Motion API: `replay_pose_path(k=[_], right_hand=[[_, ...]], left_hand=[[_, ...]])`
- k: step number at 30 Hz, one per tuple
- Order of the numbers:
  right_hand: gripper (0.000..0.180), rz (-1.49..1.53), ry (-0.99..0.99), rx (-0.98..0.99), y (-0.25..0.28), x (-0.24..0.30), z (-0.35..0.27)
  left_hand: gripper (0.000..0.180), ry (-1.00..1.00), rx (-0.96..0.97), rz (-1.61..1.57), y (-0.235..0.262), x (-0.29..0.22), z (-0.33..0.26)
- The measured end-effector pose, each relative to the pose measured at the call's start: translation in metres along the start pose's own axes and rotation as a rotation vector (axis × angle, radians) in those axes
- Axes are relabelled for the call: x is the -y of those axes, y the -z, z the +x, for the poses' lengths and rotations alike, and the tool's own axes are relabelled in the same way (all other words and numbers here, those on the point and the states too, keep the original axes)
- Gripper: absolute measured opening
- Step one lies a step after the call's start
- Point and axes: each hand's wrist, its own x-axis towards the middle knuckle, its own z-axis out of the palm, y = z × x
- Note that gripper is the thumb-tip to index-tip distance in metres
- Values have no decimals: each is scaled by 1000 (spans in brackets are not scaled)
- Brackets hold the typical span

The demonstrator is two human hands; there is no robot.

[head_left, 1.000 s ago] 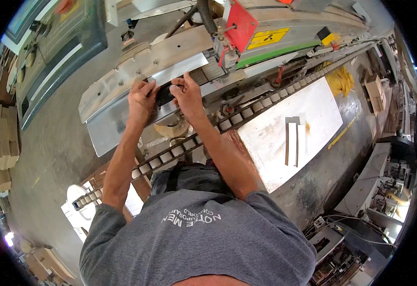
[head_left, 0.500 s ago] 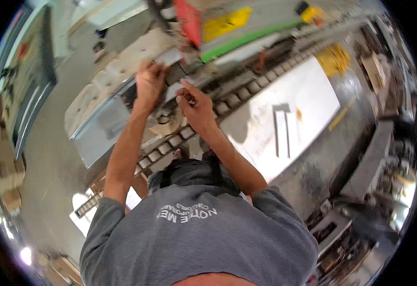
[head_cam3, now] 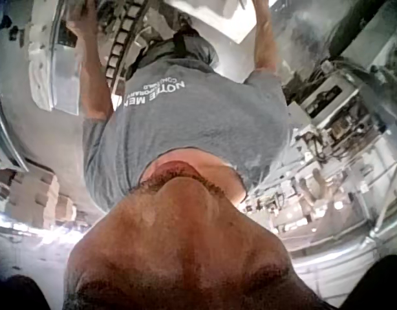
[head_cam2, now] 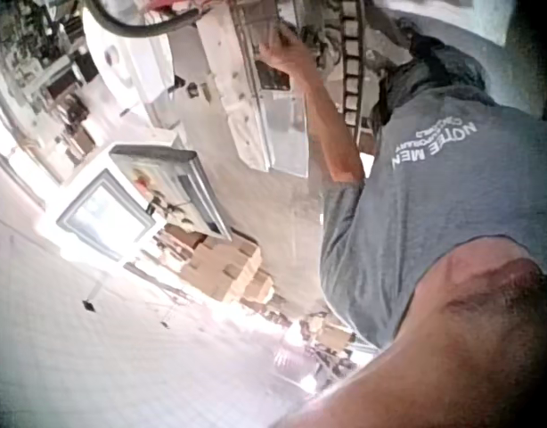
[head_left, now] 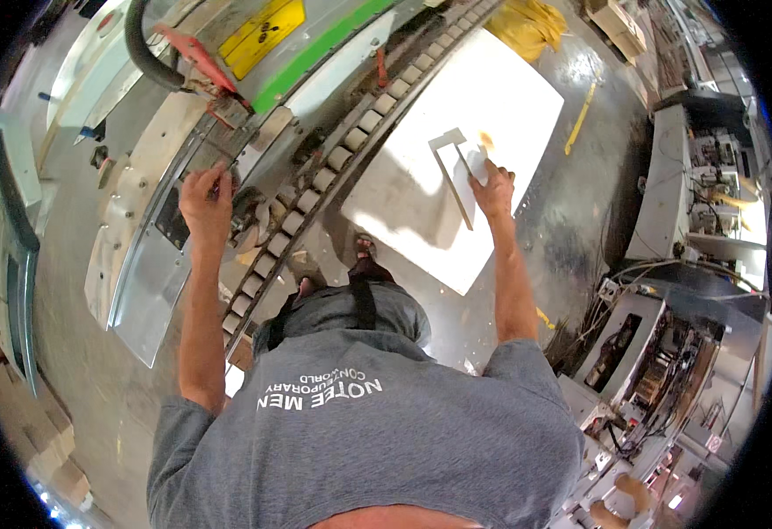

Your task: The person feeds rectangular boards into an edge banding machine, retrieves a stack of boards from a pallet, and continues feeding them one by one into the machine.

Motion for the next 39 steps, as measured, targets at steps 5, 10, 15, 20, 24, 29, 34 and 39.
replay_pose_path(k=[5, 10, 15, 20, 24, 29, 34, 39], right_hand=[[47, 25, 147, -278, 41, 36, -26], [45, 1250, 53, 261, 76, 149, -67], [41, 1787, 151, 650, 46, 295, -138], [38, 1652, 269, 923, 16, 378, -164], [54, 1600, 215, 1084, -19, 427, -203], [77, 1680, 166, 1127, -12, 483, -229], [83, 1621, 282, 1066, -33, 515, -238], [82, 1557, 394, 1021, -37, 514, -235]], left_hand=[[23, 137, 7, -145, 13, -18, -32], [41, 81, 163, -303, 37, -65, -61], [59, 172, 417, -504, 65, -63, -78], [44, 279, 151, -288, 122, -1, -93], [45, 235, 65, -53, 158, 64, -108], [49, -36, -187, 286, 180, 104, -106], [46, 48, -288, 377, 196, 111, -124], [37, 212, -309, 339, 197, 124, -134]])
